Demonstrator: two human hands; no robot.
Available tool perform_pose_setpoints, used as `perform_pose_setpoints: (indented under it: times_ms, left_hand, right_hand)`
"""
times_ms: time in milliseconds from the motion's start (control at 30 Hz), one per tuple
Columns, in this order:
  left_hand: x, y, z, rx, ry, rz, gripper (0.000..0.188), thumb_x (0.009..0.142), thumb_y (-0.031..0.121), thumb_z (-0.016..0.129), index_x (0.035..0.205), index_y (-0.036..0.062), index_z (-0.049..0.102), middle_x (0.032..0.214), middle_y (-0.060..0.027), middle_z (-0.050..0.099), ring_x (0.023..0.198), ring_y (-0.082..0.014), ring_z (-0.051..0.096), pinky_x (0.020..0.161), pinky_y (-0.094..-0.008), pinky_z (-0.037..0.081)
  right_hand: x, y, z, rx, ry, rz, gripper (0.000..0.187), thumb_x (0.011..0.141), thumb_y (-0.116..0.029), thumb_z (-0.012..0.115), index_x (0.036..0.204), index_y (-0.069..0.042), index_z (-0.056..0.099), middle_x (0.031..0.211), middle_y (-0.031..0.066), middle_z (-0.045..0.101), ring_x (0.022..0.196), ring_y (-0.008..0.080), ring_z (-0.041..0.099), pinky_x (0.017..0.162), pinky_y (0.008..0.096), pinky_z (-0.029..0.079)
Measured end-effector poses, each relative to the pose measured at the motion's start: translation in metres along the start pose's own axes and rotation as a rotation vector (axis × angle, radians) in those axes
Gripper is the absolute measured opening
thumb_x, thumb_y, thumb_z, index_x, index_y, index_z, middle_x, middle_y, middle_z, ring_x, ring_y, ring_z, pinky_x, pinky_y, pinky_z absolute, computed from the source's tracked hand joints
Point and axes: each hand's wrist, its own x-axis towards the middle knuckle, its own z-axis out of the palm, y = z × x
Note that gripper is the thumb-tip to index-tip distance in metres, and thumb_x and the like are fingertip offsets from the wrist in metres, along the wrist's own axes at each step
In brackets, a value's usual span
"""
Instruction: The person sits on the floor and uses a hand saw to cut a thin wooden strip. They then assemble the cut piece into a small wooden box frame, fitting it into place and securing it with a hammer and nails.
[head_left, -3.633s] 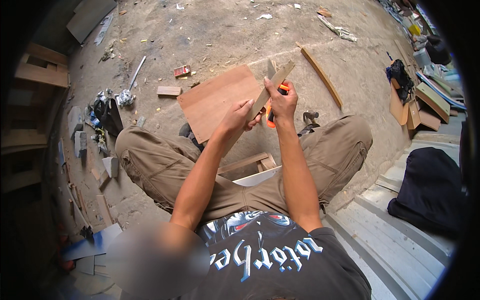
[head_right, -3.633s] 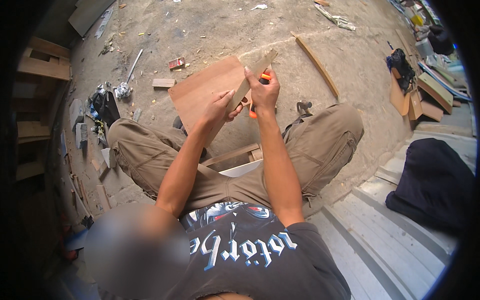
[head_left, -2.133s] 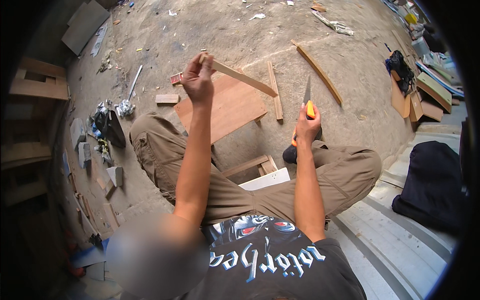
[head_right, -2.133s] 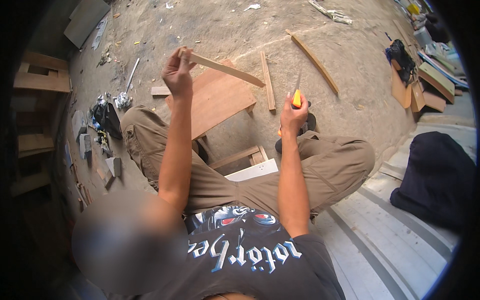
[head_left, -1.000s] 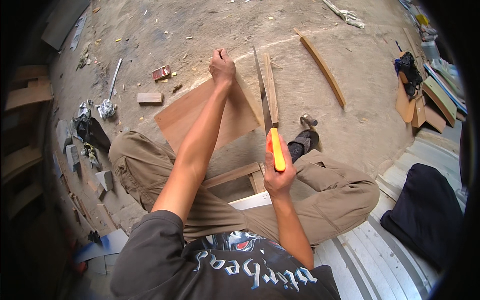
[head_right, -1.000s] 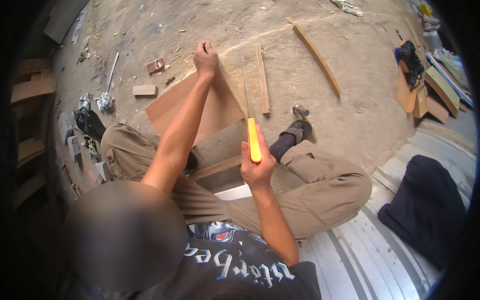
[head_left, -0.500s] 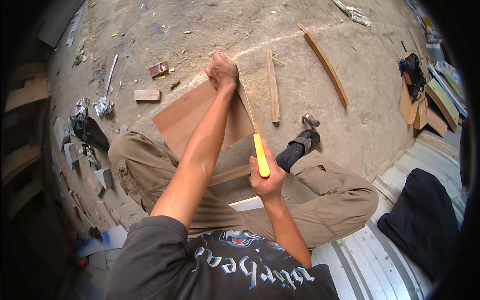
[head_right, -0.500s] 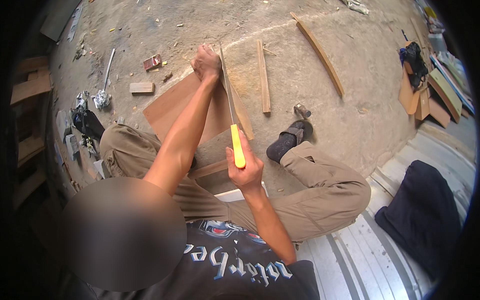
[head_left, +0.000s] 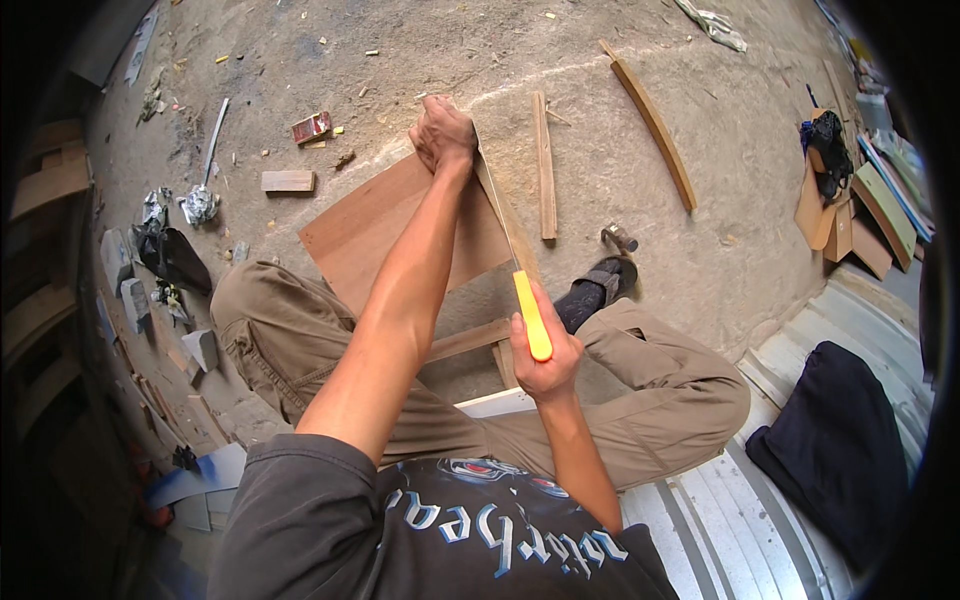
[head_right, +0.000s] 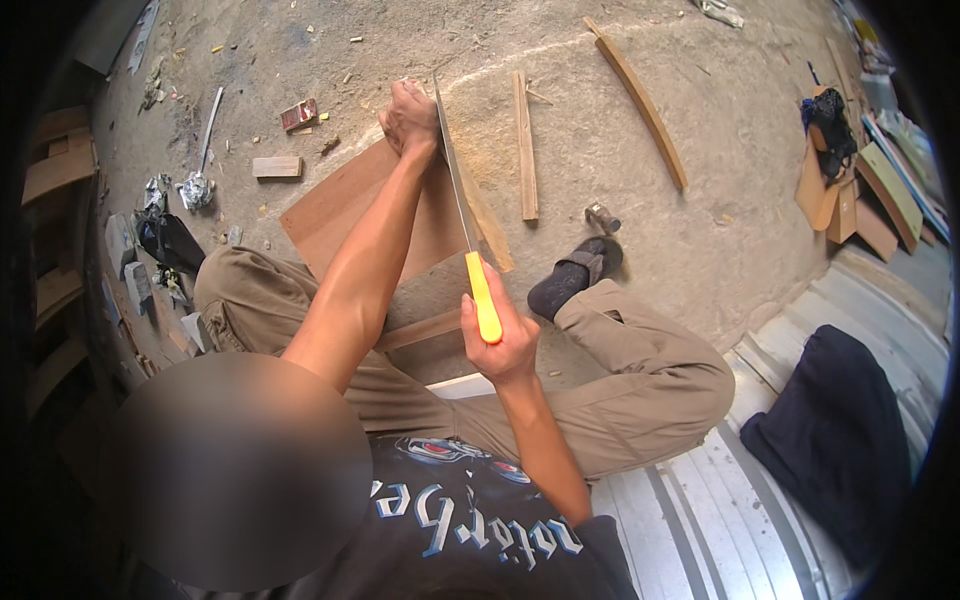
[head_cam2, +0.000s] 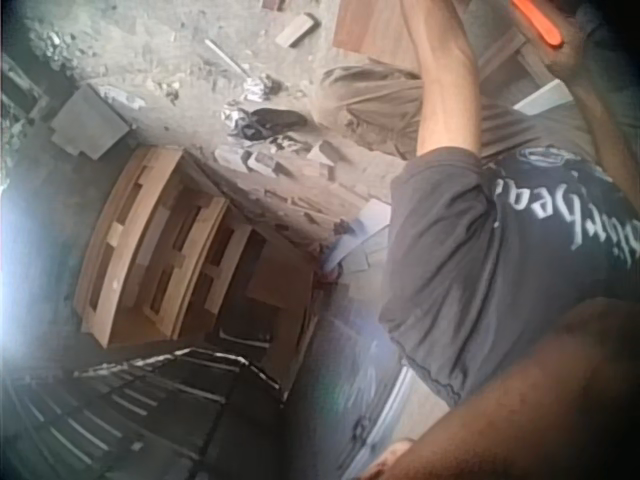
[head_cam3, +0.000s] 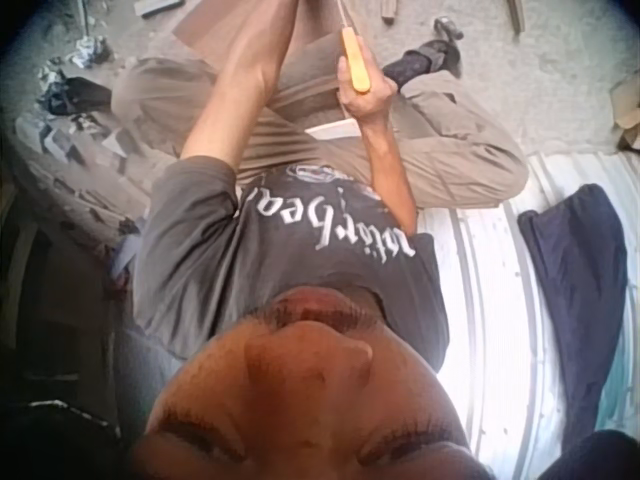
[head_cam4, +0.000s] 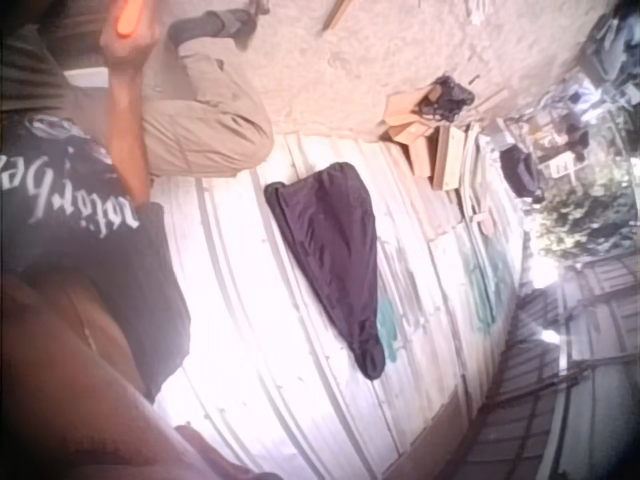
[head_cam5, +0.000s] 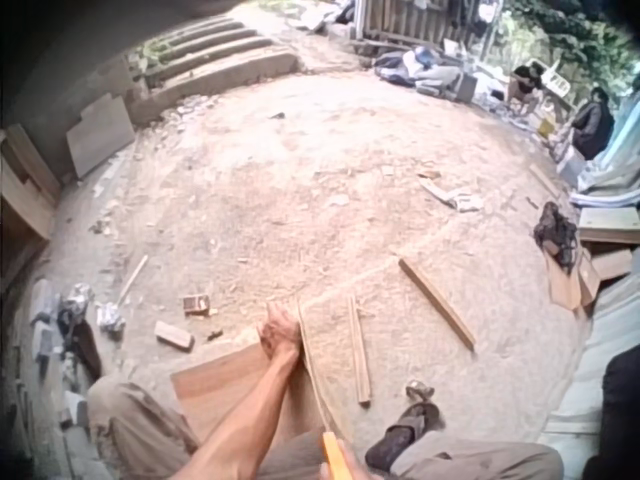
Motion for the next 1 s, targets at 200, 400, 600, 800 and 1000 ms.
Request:
perform_pose_setpoints:
  times_ms: [200,400,600,800,1000]
  left_hand:
    - [0.004,-0.001,0.001,0.008,-0.007,-0.042,0.032,0.099,0.026,0.037,0.102,0.0029,0.058,0.090,-0.0238,0.067,0.092,-0.0381,0.063,0.089,-0.0441,0.038]
    - [-0.002,-0.002,0.000,0.001,0.001,-0.019,0.030,0.097,0.023,0.039,0.103,0.0007,0.057,0.090,-0.0222,0.067,0.094,-0.0361,0.062,0.089,-0.0425,0.038]
    - [0.002,0.000,0.002,-0.019,-0.005,-0.026,0.029,0.097,0.024,0.040,0.100,0.0008,0.056,0.092,-0.0219,0.067,0.095,-0.0361,0.062,0.092,-0.0416,0.038]
    - [-0.004,-0.005,0.000,0.041,-0.010,-0.052,0.027,0.097,0.024,0.040,0.100,0.0024,0.056,0.093,-0.0224,0.067,0.096,-0.0359,0.062,0.091,-0.0422,0.038]
    - [0.000,0.000,0.000,0.006,0.005,-0.024,0.036,0.099,0.029,0.035,0.103,0.0017,0.059,0.091,-0.0243,0.068,0.092,-0.0381,0.063,0.092,-0.0459,0.039]
  right_hand:
    - [0.014,-0.009,-0.008,0.055,-0.074,0.143,0.043,0.087,-0.007,0.068,0.127,0.006,0.058,0.088,0.0198,0.071,0.068,0.0188,0.071,0.063,0.0290,0.054]
    - [0.016,-0.014,-0.019,0.027,-0.089,0.187,0.041,0.088,-0.007,0.067,0.125,0.007,0.058,0.079,0.0183,0.070,0.062,0.0180,0.069,0.058,0.0296,0.053]
    - [0.015,-0.023,-0.024,-0.016,-0.083,0.104,0.041,0.088,-0.008,0.068,0.126,0.006,0.059,0.081,0.0195,0.070,0.063,0.0187,0.070,0.058,0.0300,0.053]
    - [0.022,-0.032,-0.028,-0.080,-0.176,0.175,0.042,0.088,-0.009,0.068,0.126,0.005,0.058,0.080,0.0190,0.070,0.063,0.0195,0.070,0.059,0.0298,0.054]
    - [0.017,-0.036,-0.036,-0.022,-0.133,0.215,0.039,0.088,-0.009,0.067,0.125,0.005,0.059,0.073,0.0167,0.068,0.060,0.0181,0.069,0.057,0.0303,0.053]
